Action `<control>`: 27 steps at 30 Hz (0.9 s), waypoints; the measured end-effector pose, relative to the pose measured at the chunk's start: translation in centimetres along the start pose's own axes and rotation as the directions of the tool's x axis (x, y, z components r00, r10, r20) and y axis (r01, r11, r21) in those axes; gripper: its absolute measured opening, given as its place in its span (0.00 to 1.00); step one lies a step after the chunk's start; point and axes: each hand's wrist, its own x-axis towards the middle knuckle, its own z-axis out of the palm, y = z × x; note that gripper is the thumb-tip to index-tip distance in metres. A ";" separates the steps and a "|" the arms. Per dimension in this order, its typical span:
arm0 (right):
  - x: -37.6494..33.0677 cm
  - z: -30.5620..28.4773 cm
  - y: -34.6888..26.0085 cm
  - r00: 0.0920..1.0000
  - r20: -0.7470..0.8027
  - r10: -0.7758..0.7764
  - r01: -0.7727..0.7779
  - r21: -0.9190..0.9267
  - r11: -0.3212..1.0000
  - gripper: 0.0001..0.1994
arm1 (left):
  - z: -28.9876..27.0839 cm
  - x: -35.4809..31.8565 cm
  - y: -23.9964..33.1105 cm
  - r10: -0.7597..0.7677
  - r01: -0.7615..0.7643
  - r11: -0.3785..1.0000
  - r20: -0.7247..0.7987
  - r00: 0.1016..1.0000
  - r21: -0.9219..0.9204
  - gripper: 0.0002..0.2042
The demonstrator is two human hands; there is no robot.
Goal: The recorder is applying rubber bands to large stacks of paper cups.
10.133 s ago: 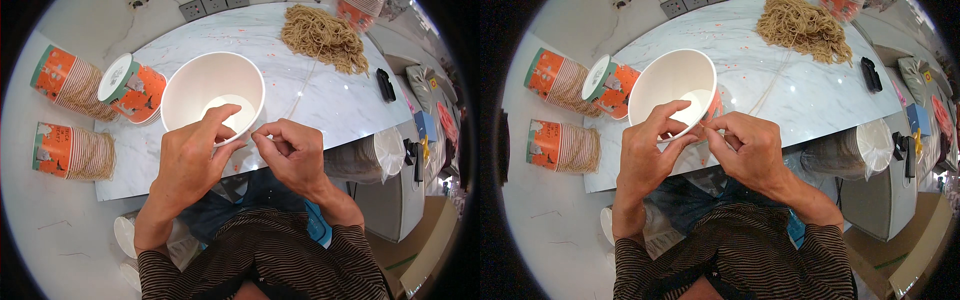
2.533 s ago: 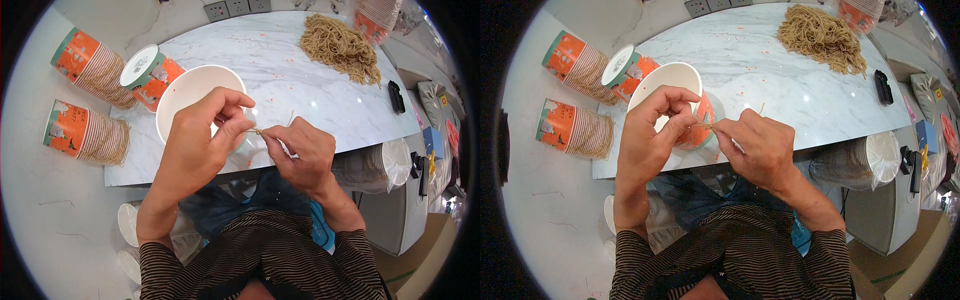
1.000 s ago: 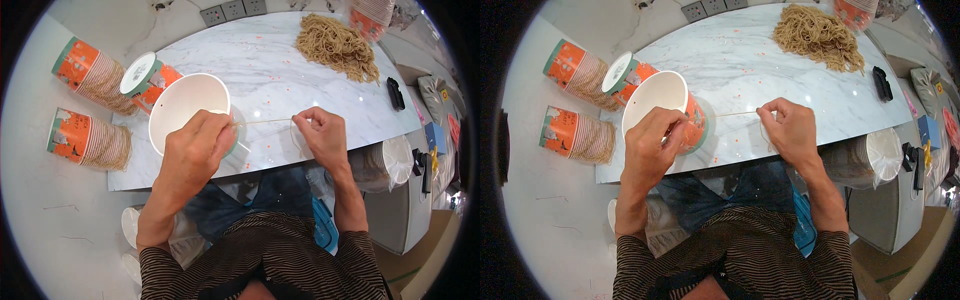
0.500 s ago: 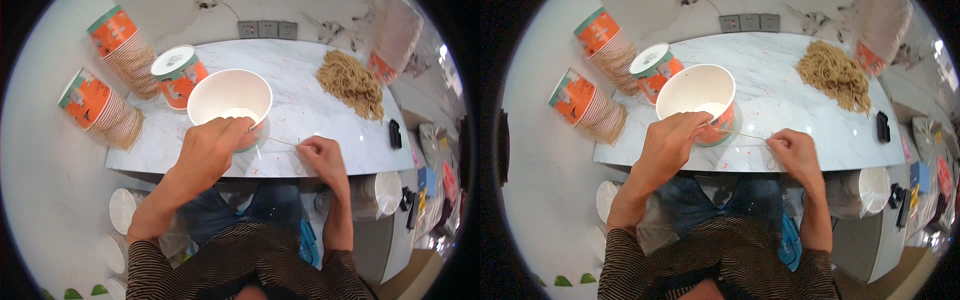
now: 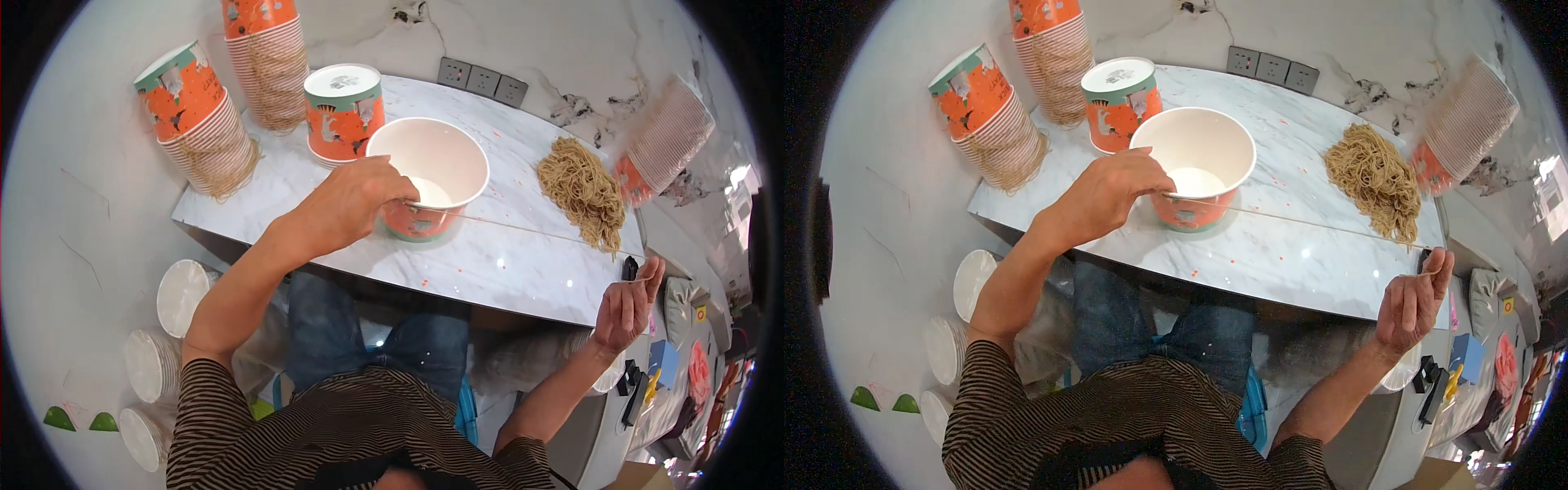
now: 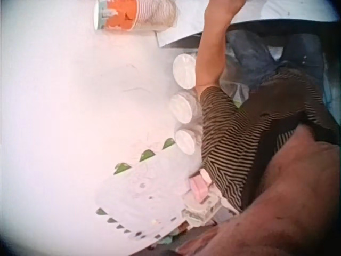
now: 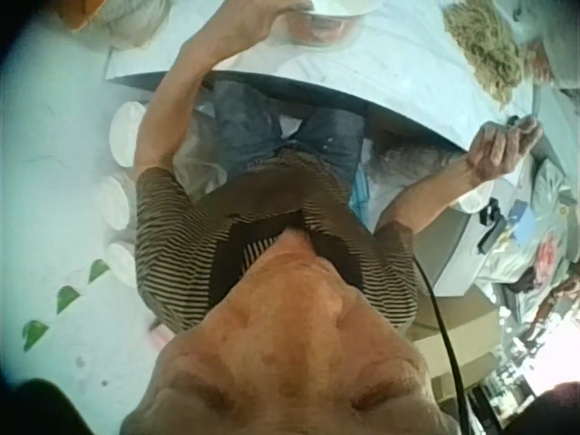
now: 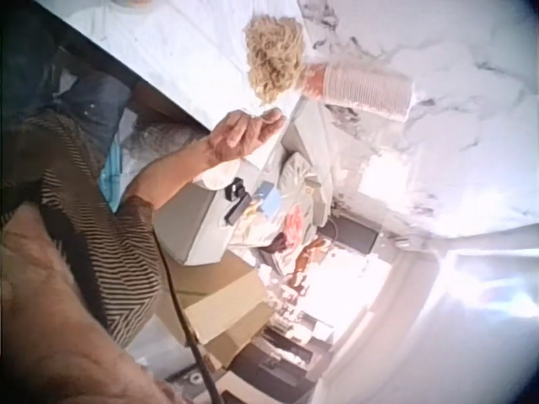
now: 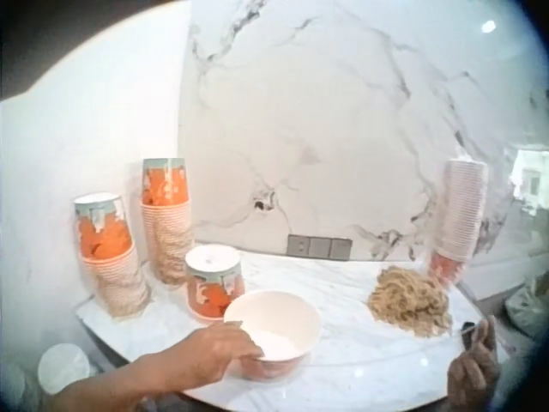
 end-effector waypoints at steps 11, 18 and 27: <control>5.1 3.9 3.4 0.925 -0.315 -0.210 0.003 -0.549 0.836 0.17 | -1.2 1.1 -3.4 0.092 -0.090 0.995 0.032 0.995 -0.040 0.14; 8.4 7.4 6.8 0.939 -0.316 -0.137 -0.102 -0.635 0.766 0.17 | 3.8 -0.6 5.2 0.412 -0.434 0.900 -0.365 0.835 0.024 0.12; 15.0 6.4 7.5 0.973 -0.210 0.091 -0.167 -0.377 0.911 0.18 | 6.7 2.2 7.2 0.183 -0.169 0.977 -0.113 0.977 0.129 0.22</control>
